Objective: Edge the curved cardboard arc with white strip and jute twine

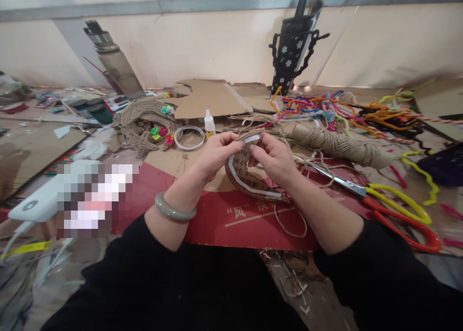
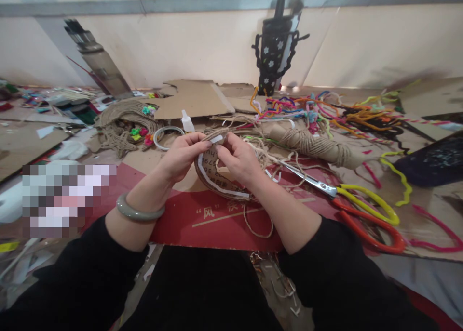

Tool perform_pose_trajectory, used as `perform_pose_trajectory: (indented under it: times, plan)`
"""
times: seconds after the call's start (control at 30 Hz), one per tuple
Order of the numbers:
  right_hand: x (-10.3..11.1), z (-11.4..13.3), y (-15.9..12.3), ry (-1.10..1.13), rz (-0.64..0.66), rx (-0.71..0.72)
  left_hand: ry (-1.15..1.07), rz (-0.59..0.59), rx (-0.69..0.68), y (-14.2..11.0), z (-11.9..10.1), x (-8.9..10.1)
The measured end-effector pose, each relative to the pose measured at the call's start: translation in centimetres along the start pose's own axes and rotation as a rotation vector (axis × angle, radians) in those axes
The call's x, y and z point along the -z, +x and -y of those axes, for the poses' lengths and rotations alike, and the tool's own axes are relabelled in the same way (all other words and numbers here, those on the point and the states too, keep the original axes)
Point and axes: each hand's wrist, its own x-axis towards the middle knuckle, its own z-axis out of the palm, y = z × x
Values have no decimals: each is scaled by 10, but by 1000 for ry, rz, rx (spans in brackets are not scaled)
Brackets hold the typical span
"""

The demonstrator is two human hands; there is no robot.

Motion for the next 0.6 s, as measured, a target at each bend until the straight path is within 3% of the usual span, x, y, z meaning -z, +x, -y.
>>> perform_pose_trajectory:
  times: [0.13, 0.3, 0.6]
  plan:
    - [1, -3, 1, 23, -59, -13, -15, -10, -5, 1, 0, 0]
    - [4, -2, 0, -62, -354, 115, -31, -65, -16, 3, 4, 2]
    - [4, -3, -5, -218, -319, 142, 18, -73, -51, 1, 6, -3]
